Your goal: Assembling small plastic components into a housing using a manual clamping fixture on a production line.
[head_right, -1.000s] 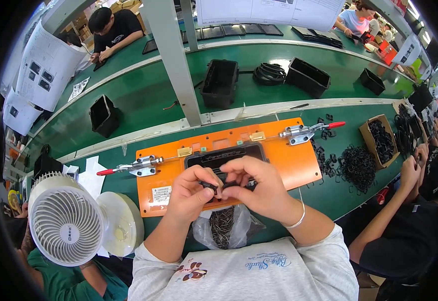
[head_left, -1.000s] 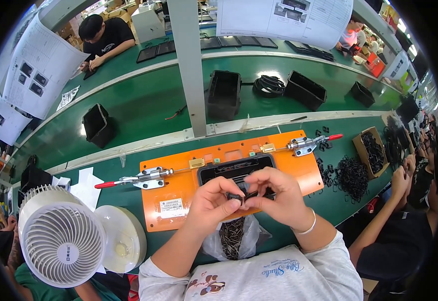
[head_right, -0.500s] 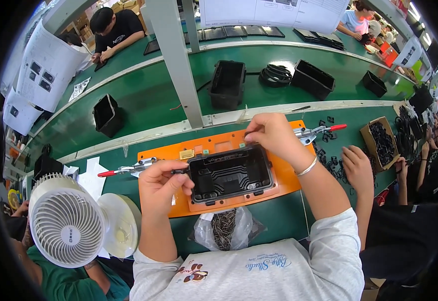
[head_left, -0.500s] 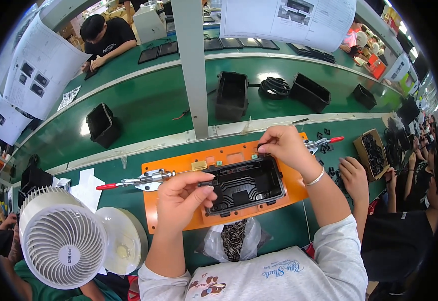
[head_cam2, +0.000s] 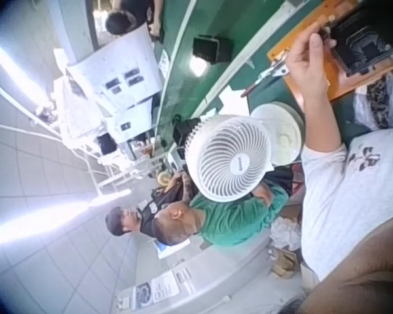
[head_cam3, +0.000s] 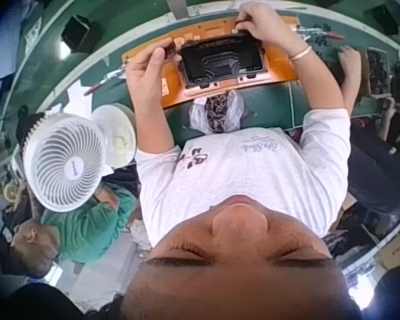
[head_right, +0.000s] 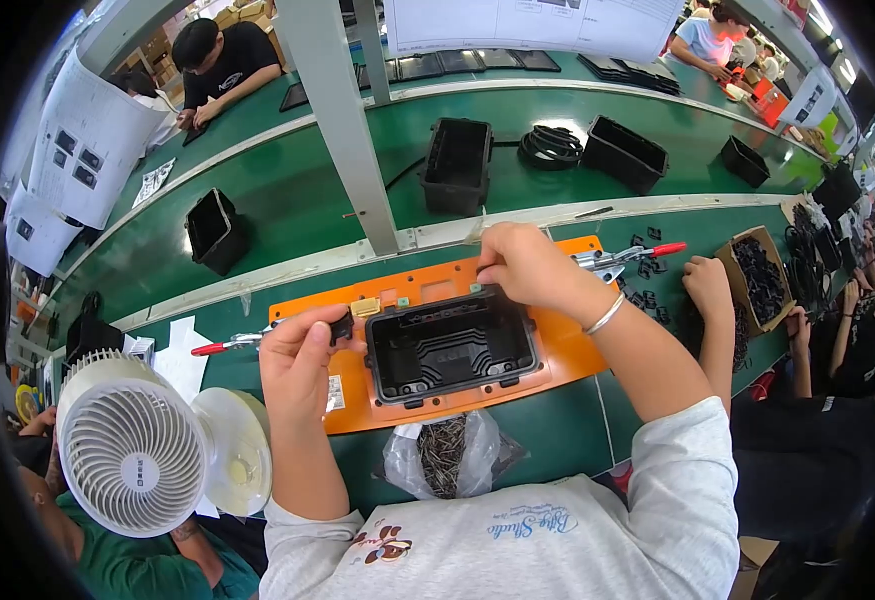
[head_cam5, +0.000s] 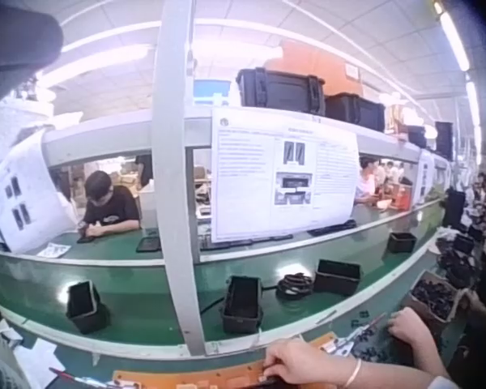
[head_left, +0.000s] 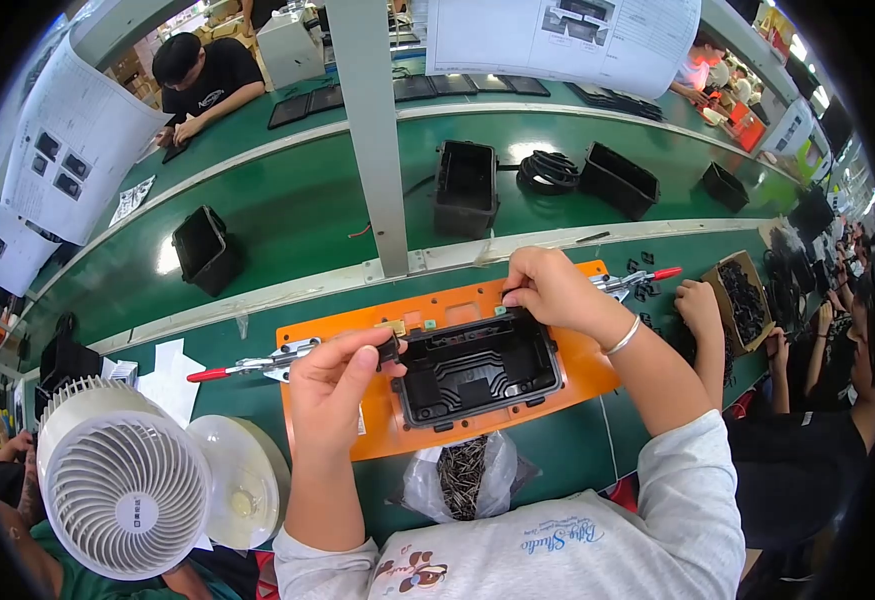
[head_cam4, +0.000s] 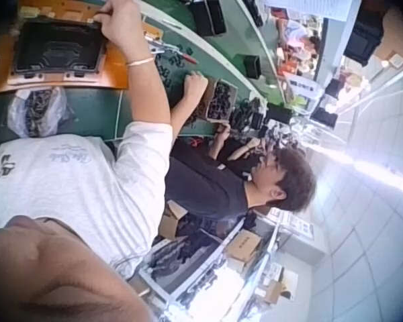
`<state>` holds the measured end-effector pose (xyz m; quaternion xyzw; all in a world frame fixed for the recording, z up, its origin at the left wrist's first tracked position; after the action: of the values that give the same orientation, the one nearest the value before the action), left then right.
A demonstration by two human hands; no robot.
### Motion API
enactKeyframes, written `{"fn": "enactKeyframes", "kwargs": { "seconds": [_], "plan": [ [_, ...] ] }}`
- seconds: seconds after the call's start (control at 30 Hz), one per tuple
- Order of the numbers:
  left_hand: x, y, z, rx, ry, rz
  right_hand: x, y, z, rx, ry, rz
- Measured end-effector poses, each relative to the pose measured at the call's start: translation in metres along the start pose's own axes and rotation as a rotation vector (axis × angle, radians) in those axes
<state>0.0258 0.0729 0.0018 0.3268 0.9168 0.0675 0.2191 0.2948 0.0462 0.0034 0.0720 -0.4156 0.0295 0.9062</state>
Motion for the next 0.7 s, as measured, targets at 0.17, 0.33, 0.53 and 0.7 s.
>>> {"fn": "enactKeyframes", "kwargs": {
  "seconds": [0.17, 0.33, 0.53, 0.7],
  "plan": [
    [-0.002, 0.003, -0.002, 0.019, 0.074, -0.084, 0.004, -0.004, -0.008, -0.025, -0.103, -0.014],
    [0.003, 0.014, 0.012, 0.004, 0.255, -0.086, 0.01, -0.016, 0.011, 0.027, -0.076, -0.21],
    [-0.015, 0.048, 0.017, 0.054, 0.839, 0.003, -0.01, -0.043, 0.054, 0.209, -0.077, -0.162],
    [-0.004, 0.05, 0.034, 0.128, 0.845, -0.008, -0.03, -0.066, 0.062, 0.257, -0.056, -0.168]
  ]
}}
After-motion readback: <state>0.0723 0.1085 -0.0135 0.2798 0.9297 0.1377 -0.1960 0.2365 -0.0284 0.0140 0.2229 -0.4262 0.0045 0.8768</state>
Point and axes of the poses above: each hand's wrist, its own y-axis towards the middle knuckle, its own x-axis out of the back of the hand, z = x × y, the point moved 4 cm from there along y, towards the middle knuckle, and after that the axes turned 7 degrees about z, right-handed, at the moved point
